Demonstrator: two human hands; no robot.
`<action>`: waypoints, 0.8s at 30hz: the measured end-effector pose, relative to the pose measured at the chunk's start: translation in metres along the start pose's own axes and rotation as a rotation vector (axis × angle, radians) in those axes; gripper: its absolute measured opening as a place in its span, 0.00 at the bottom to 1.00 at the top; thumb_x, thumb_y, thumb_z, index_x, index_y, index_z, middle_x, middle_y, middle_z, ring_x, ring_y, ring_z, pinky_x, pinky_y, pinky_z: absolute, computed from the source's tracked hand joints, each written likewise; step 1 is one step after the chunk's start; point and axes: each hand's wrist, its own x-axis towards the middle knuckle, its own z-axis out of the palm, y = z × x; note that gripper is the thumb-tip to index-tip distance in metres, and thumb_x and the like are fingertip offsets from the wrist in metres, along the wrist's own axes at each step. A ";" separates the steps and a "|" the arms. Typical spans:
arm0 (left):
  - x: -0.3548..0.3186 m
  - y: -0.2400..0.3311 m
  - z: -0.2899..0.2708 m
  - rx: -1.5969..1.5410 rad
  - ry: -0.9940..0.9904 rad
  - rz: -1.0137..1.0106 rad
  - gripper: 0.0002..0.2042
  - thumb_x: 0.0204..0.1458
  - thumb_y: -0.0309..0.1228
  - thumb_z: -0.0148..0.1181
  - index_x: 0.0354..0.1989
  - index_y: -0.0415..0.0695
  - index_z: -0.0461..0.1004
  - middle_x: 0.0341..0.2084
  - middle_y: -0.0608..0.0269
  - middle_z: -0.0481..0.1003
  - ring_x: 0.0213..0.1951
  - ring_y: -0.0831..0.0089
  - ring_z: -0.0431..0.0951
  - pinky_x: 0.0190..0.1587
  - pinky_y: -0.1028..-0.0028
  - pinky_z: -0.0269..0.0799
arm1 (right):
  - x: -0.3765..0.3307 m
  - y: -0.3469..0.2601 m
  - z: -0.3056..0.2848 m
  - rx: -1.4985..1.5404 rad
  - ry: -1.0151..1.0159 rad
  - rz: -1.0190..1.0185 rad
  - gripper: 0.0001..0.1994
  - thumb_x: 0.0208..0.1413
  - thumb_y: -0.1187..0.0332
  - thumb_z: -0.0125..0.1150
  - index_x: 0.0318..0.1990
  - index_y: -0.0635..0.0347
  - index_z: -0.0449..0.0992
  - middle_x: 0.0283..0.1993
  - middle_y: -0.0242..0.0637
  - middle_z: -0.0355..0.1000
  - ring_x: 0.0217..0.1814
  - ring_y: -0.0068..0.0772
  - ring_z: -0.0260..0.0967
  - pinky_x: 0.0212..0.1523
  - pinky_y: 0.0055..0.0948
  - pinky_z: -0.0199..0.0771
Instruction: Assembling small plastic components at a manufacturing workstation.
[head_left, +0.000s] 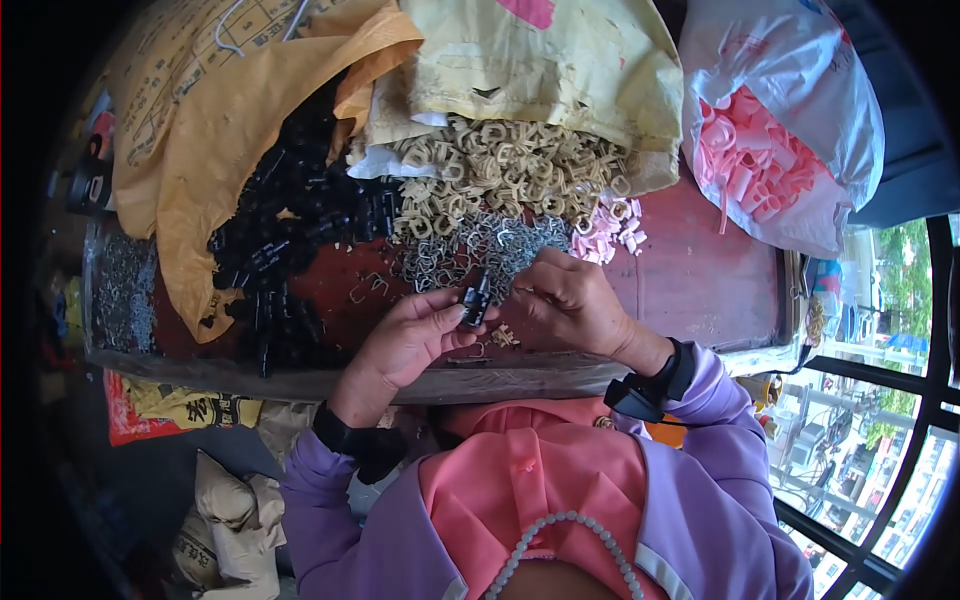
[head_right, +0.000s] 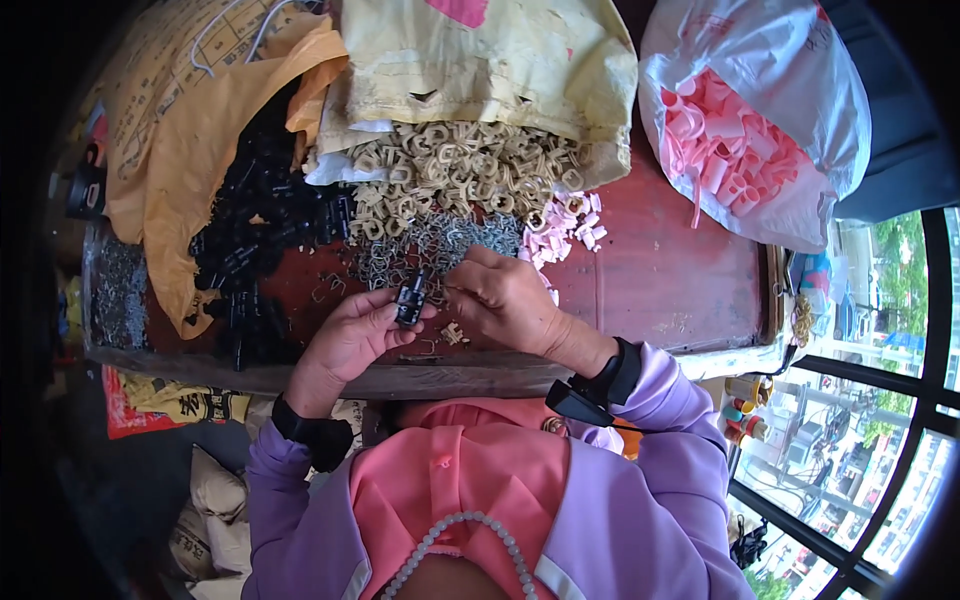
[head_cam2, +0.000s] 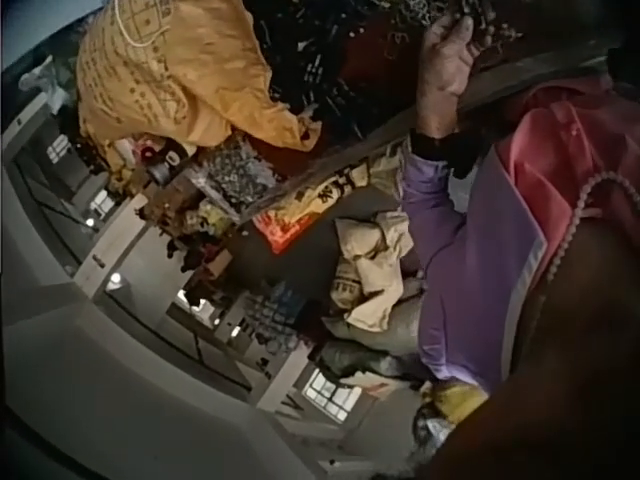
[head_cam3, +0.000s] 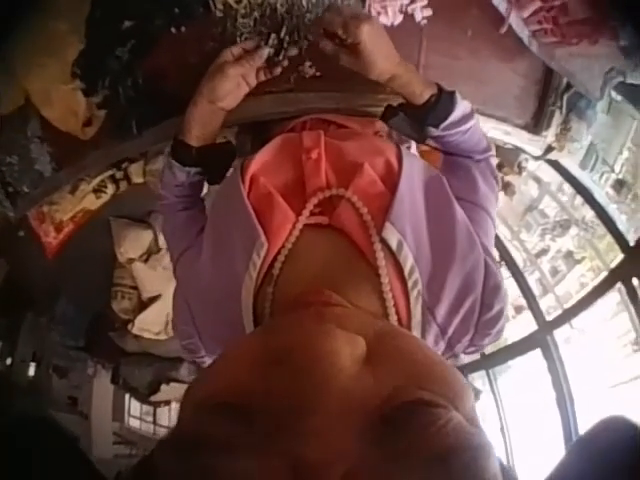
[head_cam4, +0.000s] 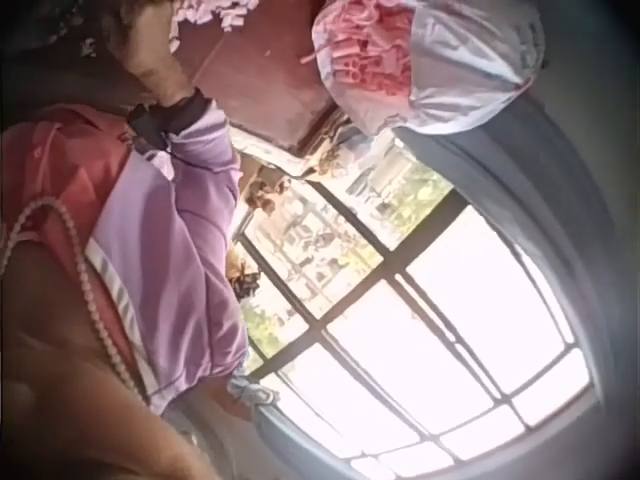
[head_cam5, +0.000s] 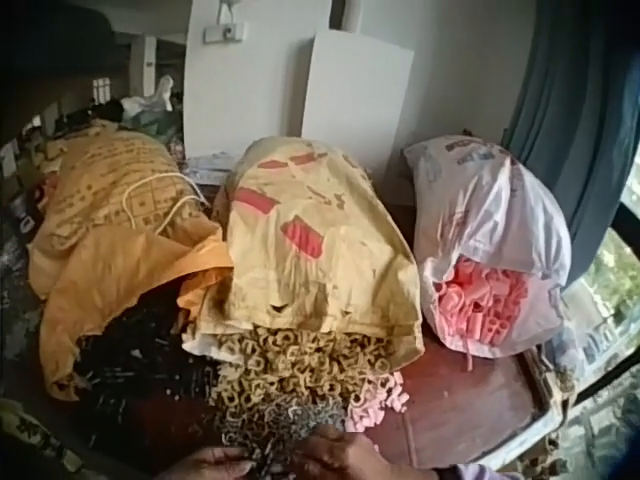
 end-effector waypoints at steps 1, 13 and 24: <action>-0.007 0.003 -0.013 -0.010 0.040 0.052 0.13 0.50 0.26 0.45 0.44 0.37 0.63 0.36 0.57 0.70 0.37 0.73 0.71 0.41 0.77 0.66 | 0.008 0.004 0.002 -0.075 -0.050 0.007 0.08 0.38 0.75 0.56 0.30 0.62 0.69 0.25 0.40 0.63 0.25 0.39 0.65 0.24 0.32 0.65; -0.057 -0.009 -0.072 -0.276 0.199 0.356 0.07 0.49 0.25 0.47 0.36 0.40 0.67 0.35 0.55 0.70 0.38 0.68 0.71 0.40 0.74 0.68 | 0.066 0.030 0.087 -0.727 -0.222 -0.292 0.07 0.40 0.69 0.52 0.30 0.55 0.66 0.26 0.36 0.64 0.16 0.35 0.65 0.15 0.30 0.66; -0.050 -0.014 -0.066 -0.192 0.168 0.386 0.08 0.50 0.28 0.46 0.37 0.42 0.67 0.35 0.59 0.70 0.37 0.73 0.71 0.40 0.75 0.68 | 0.069 0.016 0.069 -0.548 -0.229 -0.116 0.06 0.44 0.66 0.51 0.25 0.57 0.65 0.21 0.40 0.66 0.20 0.42 0.66 0.20 0.36 0.67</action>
